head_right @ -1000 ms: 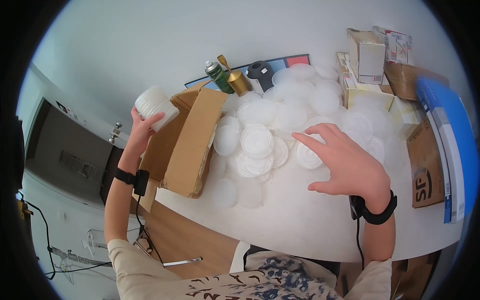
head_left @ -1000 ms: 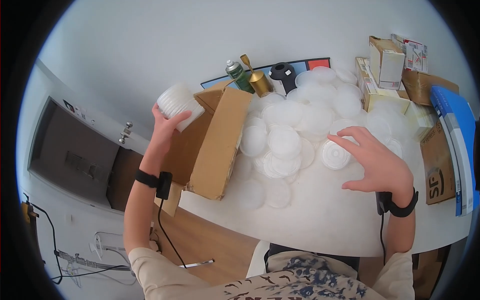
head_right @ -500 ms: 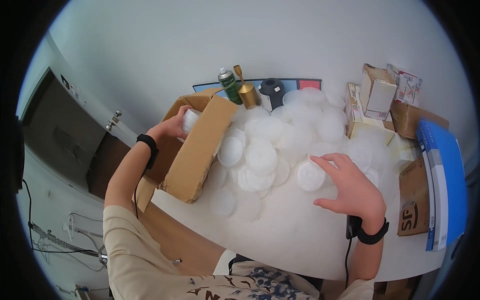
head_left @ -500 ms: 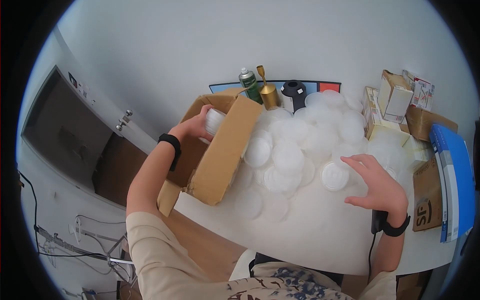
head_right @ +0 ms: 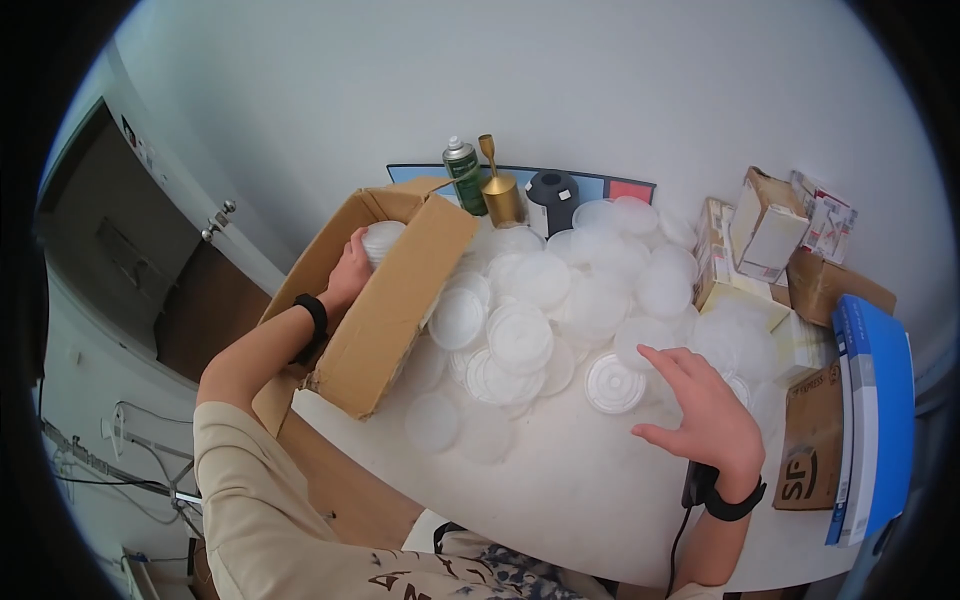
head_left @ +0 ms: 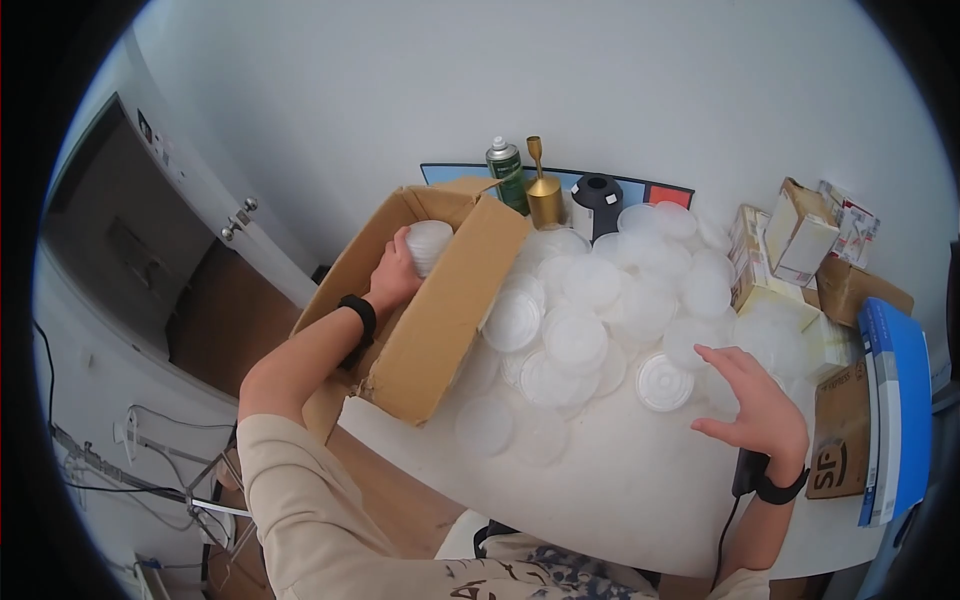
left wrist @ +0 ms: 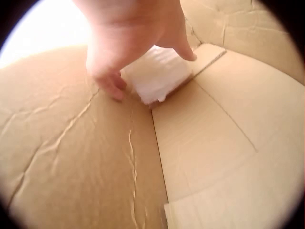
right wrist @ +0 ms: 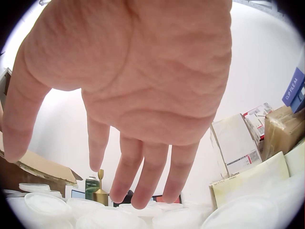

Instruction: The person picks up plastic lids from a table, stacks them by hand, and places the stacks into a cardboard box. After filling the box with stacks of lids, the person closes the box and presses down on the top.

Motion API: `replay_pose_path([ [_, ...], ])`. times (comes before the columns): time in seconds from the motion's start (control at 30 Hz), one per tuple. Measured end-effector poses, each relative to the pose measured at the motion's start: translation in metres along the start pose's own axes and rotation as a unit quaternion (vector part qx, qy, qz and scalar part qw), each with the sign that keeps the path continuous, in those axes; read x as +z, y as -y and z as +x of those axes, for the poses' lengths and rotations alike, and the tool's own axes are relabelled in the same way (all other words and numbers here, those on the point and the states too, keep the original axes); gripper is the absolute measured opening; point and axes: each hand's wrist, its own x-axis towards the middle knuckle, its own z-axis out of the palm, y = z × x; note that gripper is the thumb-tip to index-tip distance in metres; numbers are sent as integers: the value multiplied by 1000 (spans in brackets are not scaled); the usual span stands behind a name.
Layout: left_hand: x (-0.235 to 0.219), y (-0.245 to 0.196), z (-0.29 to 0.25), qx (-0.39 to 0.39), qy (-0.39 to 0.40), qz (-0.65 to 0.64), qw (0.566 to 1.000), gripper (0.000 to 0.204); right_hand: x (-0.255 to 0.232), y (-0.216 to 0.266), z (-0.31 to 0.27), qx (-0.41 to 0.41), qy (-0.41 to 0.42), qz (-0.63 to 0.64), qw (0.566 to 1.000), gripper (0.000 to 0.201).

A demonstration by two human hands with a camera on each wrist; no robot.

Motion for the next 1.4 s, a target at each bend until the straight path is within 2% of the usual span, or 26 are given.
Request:
replay_pose_path([
  [0.03,-6,-7,-3,-28,-3,61,998,107,0,-1,1,0,-4,0,1000,81],
  [0.07,-12,-10,-5,-31,-3,62,998,107,1,-2,2,-1,-6,1,1000,81],
  [0.13,-23,-17,-5,33,-71,152,985,94,1,-3,3,0,-3,1,1000,81],
  [0.27,-38,-30,2,62,-64,204,975,85,1,-4,4,0,-6,-7,1000,80],
  [0.33,-39,-36,5,112,-41,268,956,77,2,-3,4,3,-1,-6,1000,80],
  [0.43,-20,-30,13,100,-31,254,962,66,2,-2,4,4,1,-5,1000,80],
  [0.47,-18,-29,16,128,-30,284,950,56,2,-2,4,0,0,-3,1000,79],
  [0.67,-13,-33,27,187,-48,308,931,40,2,0,1,-8,-6,-13,1000,79],
  [0.8,1,-20,34,217,-64,320,920,35,1,3,-1,-2,-8,-13,1000,79],
  [0.87,-2,-19,33,277,-98,286,912,37,2,2,-2,-18,-16,-15,1000,79],
  [0.9,-3,-18,31,279,-99,285,912,37,1,2,-3,-15,-19,-17,1000,79],
  [1.03,-12,-19,20,271,-88,346,894,41,0,5,-7,-19,-25,-25,999,78],
  [1.1,-9,-17,21,195,-76,349,913,41,1,6,-7,-21,-29,-28,999,78],
  [1.13,-4,-16,23,196,-78,350,913,41,1,5,-7,-28,-31,-32,999,78],
  [1.2,6,-12,28,129,-59,307,941,41,1,6,-8,-35,-33,-37,998,78],
  [1.33,-23,-36,19,141,-49,285,947,45,0,10,-11,-17,-19,-32,999,78],
  [1.4,-58,-60,11,94,0,291,952,47,1,9,-11,-17,-24,-33,999,77],
])
